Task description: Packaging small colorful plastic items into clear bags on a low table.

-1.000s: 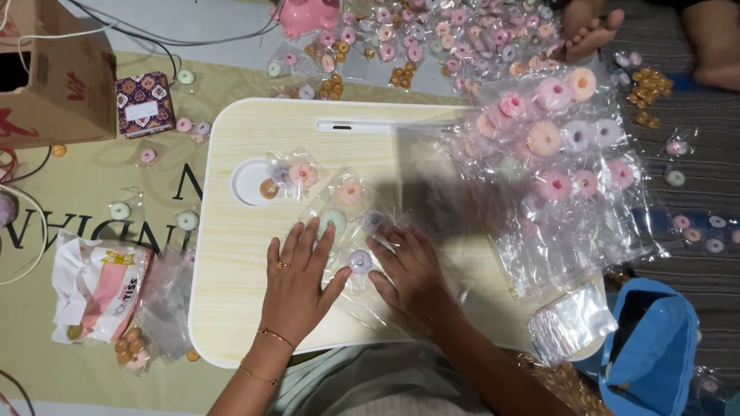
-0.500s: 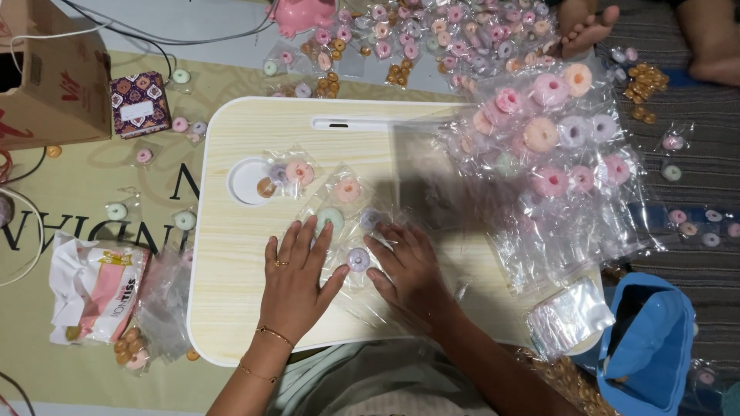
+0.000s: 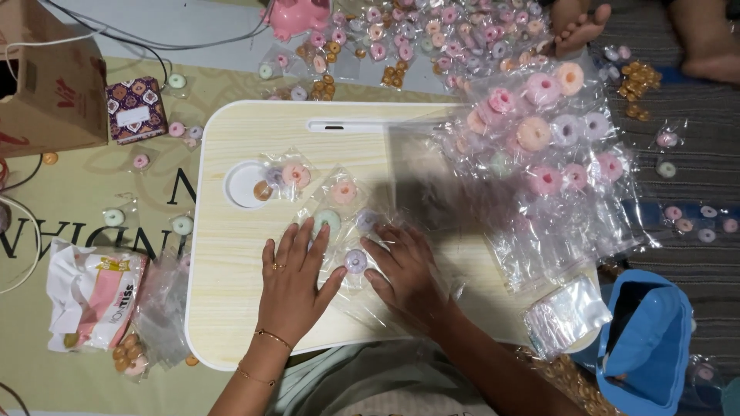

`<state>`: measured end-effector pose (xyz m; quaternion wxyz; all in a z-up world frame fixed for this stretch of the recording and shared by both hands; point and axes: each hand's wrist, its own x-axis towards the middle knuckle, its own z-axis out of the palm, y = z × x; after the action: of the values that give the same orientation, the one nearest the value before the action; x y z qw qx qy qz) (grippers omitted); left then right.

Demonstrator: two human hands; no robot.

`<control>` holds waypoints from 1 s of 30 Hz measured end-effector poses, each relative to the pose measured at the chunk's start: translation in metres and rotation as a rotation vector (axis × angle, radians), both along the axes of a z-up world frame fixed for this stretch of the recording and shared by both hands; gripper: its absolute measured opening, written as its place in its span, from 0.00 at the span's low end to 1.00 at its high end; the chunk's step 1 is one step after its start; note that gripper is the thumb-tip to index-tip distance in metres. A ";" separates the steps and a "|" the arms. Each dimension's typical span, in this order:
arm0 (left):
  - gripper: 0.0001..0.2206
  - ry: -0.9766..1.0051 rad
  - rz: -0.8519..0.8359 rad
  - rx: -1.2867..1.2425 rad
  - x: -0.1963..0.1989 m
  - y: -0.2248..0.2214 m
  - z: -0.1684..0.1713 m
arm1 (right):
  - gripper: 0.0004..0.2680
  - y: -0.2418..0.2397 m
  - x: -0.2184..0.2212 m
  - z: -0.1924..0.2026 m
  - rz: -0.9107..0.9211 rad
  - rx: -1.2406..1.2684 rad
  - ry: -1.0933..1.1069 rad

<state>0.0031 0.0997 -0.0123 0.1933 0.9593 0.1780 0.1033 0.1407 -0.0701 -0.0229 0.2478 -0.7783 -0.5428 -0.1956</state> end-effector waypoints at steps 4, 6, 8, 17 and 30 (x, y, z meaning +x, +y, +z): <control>0.32 0.007 -0.005 0.011 -0.003 -0.001 -0.002 | 0.17 -0.002 -0.002 -0.004 0.012 -0.007 0.041; 0.32 -0.003 -0.002 0.016 -0.001 0.000 -0.001 | 0.17 -0.002 0.002 -0.010 0.015 -0.001 0.019; 0.33 0.015 0.000 0.021 -0.004 -0.002 -0.003 | 0.17 -0.004 -0.001 -0.012 0.013 -0.011 0.023; 0.32 -0.032 -0.005 0.020 -0.003 -0.001 -0.002 | 0.17 -0.004 -0.004 0.009 0.017 -0.023 0.070; 0.33 -0.024 -0.003 0.019 -0.003 -0.001 -0.003 | 0.17 -0.005 -0.004 0.009 0.012 -0.071 0.072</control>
<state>0.0005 0.0989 -0.0152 0.1866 0.9601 0.1730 0.1161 0.1371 -0.0751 -0.0141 0.2407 -0.7900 -0.5445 -0.1466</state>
